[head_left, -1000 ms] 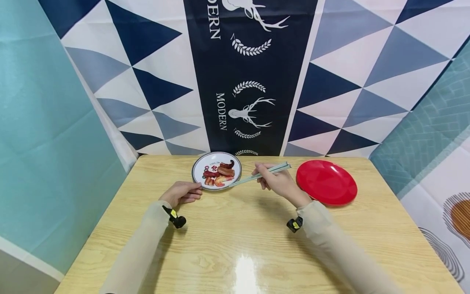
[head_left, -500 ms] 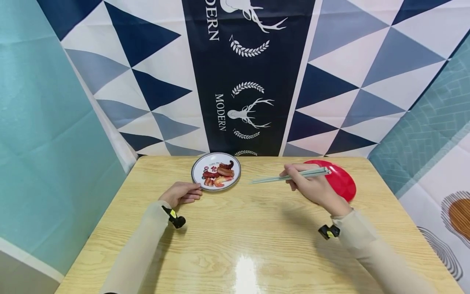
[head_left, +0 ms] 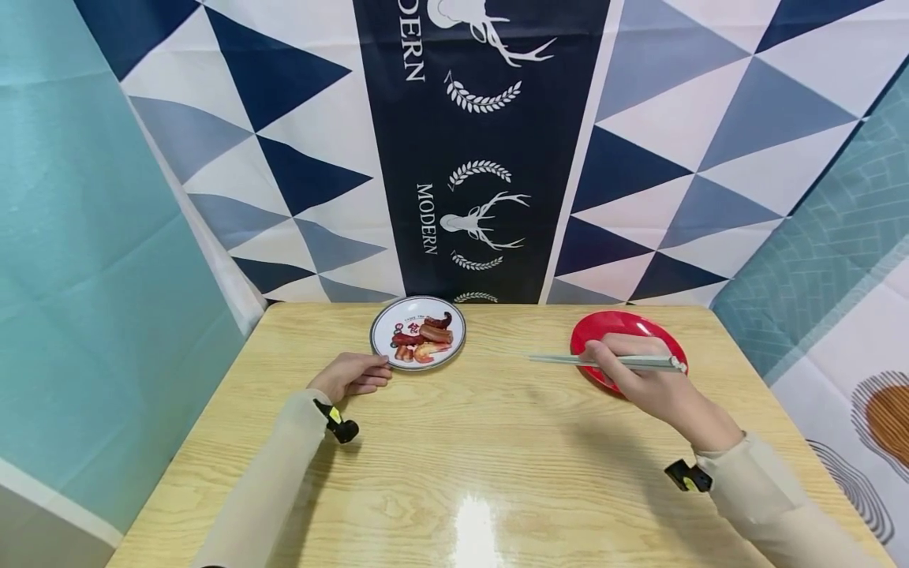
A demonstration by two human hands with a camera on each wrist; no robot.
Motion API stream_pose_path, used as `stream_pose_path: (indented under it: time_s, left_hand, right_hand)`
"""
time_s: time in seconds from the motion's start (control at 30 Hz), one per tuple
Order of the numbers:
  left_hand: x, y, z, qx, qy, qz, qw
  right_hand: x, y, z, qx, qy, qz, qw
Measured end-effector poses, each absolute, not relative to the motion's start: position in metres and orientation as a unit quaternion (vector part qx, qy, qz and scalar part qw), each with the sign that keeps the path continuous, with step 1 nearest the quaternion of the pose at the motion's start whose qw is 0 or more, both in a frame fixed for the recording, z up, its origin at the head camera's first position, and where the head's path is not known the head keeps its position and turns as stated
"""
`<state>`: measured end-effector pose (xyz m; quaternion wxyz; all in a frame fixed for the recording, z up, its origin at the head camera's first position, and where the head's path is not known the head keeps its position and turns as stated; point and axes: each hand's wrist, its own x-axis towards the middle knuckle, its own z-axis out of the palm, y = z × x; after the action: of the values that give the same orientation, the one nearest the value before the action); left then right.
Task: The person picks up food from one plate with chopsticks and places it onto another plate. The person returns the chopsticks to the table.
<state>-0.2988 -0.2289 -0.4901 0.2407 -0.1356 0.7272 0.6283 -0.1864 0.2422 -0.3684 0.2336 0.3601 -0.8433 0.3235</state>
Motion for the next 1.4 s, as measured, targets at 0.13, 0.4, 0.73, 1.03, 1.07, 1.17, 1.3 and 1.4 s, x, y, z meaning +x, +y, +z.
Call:
stream_pose_path:
  time_s: [0.13,0.4,0.73,1.03,1.07,1.17,1.3,1.4]
  left_hand:
    - [-0.299,-0.230,-0.489,-0.133,0.729,0.627,0.241]
    - [-0.298,-0.227,-0.485,-0.123,0.742,0.618,0.229]
    - [-0.297,-0.219,-0.489,-0.118,0.746,0.615,0.225]
    - [-0.298,-0.216,-0.489,-0.137,0.733,0.629,0.220]
    - [-0.298,-0.216,-0.489,-0.139,0.733,0.629,0.219]
    - [-0.298,-0.215,-0.489,-0.146,0.735,0.627,0.214]
    - [-0.298,-0.214,-0.490,-0.161,0.735,0.625,0.209]
    - [-0.298,-0.213,-0.490,-0.168,0.733,0.625,0.209]
  right_hand:
    - [-0.182,0.241,-0.366,0.380,-0.843,0.295,0.240]
    - [-0.177,0.242,-0.367,0.387,-0.848,0.278,0.232]
    - [-0.174,0.243,-0.368,0.387,-0.848,0.275,0.234]
    - [-0.174,0.244,-0.362,0.415,-0.837,0.245,0.258]
    - [-0.174,0.243,-0.362,0.419,-0.837,0.234,0.262]
    - [-0.173,0.241,-0.362,0.431,-0.833,0.204,0.279]
    - [-0.171,0.237,-0.365,0.438,-0.834,0.179,0.282]
    - [-0.170,0.234,-0.368,0.442,-0.838,0.170,0.273]
